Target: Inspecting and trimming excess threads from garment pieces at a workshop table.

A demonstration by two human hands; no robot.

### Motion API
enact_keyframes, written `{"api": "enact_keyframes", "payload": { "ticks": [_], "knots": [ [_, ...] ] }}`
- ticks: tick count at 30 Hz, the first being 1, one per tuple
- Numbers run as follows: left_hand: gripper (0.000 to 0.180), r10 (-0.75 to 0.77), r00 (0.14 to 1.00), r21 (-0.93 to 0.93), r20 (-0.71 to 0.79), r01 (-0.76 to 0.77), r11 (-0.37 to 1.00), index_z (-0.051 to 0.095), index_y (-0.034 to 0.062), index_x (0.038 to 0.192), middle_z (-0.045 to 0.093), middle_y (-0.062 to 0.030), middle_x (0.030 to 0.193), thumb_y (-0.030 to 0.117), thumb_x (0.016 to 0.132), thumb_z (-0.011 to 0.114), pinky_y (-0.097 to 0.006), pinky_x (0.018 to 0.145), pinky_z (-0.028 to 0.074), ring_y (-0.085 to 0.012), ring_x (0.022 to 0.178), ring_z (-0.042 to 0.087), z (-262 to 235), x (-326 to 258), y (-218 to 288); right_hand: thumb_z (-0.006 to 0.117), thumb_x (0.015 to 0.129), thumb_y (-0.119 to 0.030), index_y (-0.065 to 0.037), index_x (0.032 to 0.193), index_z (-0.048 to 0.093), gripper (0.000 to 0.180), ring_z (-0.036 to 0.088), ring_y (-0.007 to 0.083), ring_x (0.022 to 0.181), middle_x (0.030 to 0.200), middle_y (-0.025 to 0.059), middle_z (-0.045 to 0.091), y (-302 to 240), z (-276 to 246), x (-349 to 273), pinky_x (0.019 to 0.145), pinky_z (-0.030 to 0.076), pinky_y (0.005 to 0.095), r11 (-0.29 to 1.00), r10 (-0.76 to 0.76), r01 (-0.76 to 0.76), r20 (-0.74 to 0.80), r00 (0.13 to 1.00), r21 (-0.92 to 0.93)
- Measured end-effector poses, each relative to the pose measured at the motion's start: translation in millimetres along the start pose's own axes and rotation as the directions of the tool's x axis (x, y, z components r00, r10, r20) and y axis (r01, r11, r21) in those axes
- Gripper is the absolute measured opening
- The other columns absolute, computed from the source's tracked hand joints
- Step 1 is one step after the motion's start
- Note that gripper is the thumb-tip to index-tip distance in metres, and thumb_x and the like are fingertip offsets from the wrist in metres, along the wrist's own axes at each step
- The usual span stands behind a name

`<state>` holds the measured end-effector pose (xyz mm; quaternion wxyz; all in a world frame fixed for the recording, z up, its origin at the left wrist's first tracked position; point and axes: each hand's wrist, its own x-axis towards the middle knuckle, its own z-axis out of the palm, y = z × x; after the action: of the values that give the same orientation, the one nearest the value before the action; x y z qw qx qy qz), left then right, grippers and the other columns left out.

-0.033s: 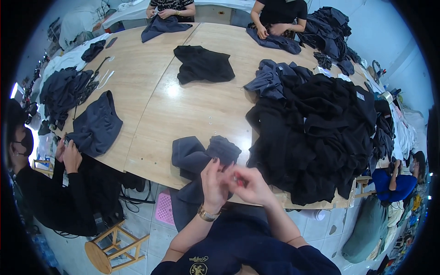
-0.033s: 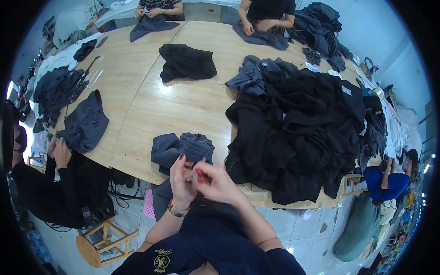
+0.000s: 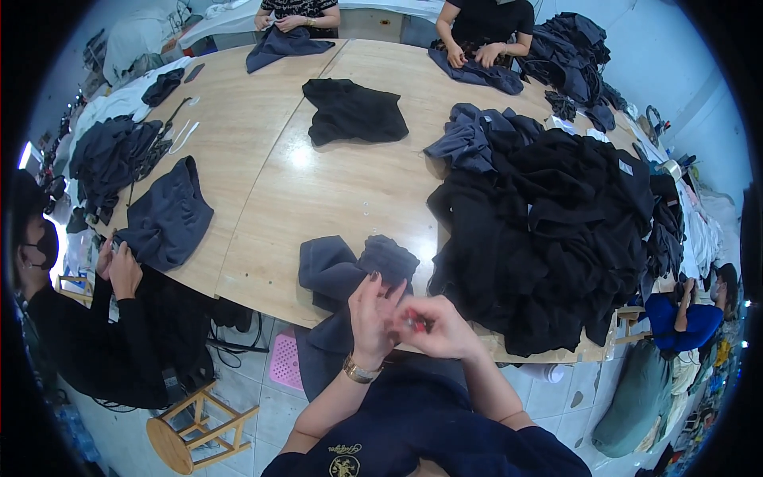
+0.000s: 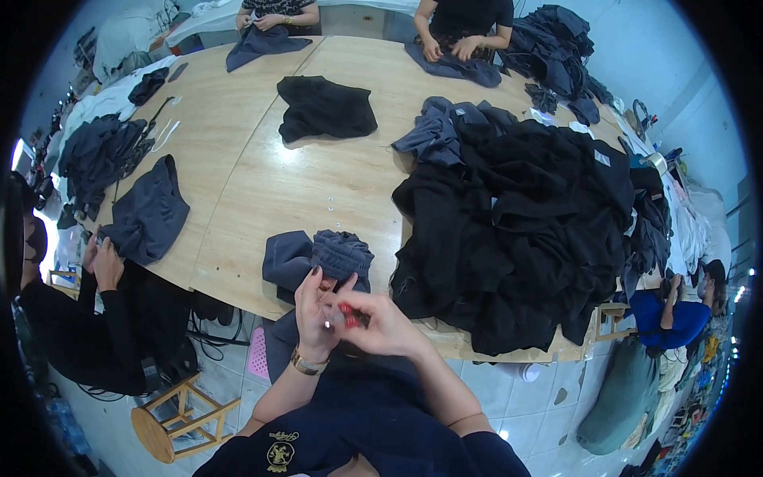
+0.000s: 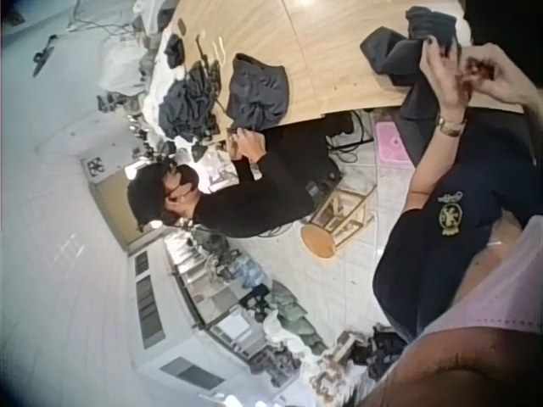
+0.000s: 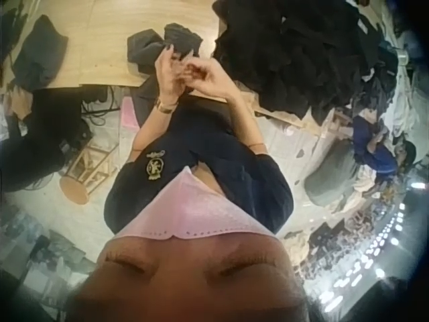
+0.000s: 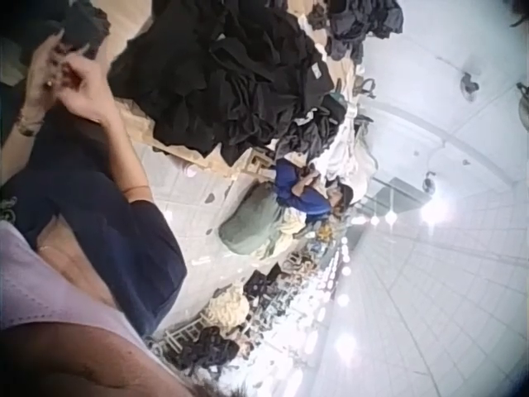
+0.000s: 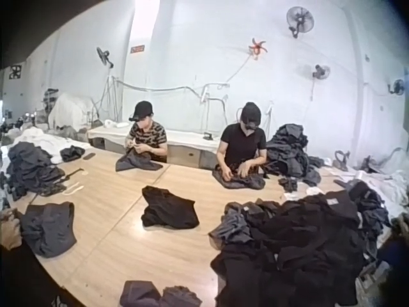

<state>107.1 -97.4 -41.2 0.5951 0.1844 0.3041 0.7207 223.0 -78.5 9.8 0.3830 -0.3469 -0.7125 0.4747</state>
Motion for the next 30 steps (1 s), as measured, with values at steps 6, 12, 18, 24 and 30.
{"api": "enact_keyframes", "payload": {
  "ticks": [6,12,18,24,30],
  "knots": [
    [0.024,-0.074,0.997,-0.094,0.009,0.075,0.993,0.060,-0.0009,0.093,0.061,-0.0085,0.094,0.018,0.094,0.045,-0.034,0.090,0.043,-0.0145,0.090,0.057,11.2,-0.8,11.1,0.067,0.077,-0.014,-0.002,0.088,0.055,0.021,0.050,0.0150,0.050,0.062,0.0065,0.052,9.9,-14.2,0.4,0.047,0.039,0.0263,0.974,-0.009,-0.031,-0.175,0.985,-0.223],
    [0.025,0.028,0.999,-0.024,0.028,-0.027,0.999,0.061,-0.0020,0.092,0.061,-0.0058,0.094,0.015,0.094,0.044,-0.029,0.085,0.044,-0.0106,0.088,0.055,13.5,-0.9,5.5,0.067,0.078,-0.018,-0.003,0.080,0.053,0.021,0.054,0.0247,0.051,0.065,0.0098,0.055,23.4,-12.2,4.0,0.045,0.041,0.0305,0.820,-0.198,0.034,-0.228,0.953,-0.571],
    [0.025,0.032,0.998,0.001,0.056,-0.032,0.999,0.061,-0.0033,0.089,0.060,-0.0045,0.091,0.015,0.095,0.044,-0.027,0.083,0.043,-0.0097,0.086,0.054,10.5,-2.2,3.7,0.069,0.076,-0.017,-0.004,0.080,0.054,0.020,0.055,0.0223,0.051,0.065,0.0079,0.054,20.2,-9.0,6.5,0.045,0.040,0.0300,0.741,-0.252,0.055,-0.201,0.947,-0.669],
    [0.024,0.097,0.991,0.095,0.093,-0.105,0.990,0.061,0.0001,0.091,0.061,-0.0043,0.093,0.015,0.095,0.042,-0.027,0.081,0.046,-0.0098,0.087,0.056,0.1,-1.4,-4.1,0.068,0.076,-0.022,-0.005,0.080,0.055,0.022,0.055,0.0220,0.052,0.066,0.0072,0.055,16.9,-11.5,6.4,0.045,0.040,0.0301,0.674,-0.254,0.056,-0.160,0.954,-0.737],
    [0.025,0.081,0.995,0.194,0.053,-0.090,0.977,0.061,-0.0003,0.091,0.061,-0.0043,0.094,0.015,0.095,0.042,-0.027,0.083,0.045,-0.0097,0.088,0.056,-6.5,-2.0,-8.3,0.068,0.076,-0.023,-0.005,0.080,0.055,0.022,0.056,0.0224,0.052,0.067,0.0067,0.056,17.3,-12.7,5.3,0.046,0.041,0.0303,0.670,-0.254,0.056,-0.157,0.955,-0.740]
  ]
}}
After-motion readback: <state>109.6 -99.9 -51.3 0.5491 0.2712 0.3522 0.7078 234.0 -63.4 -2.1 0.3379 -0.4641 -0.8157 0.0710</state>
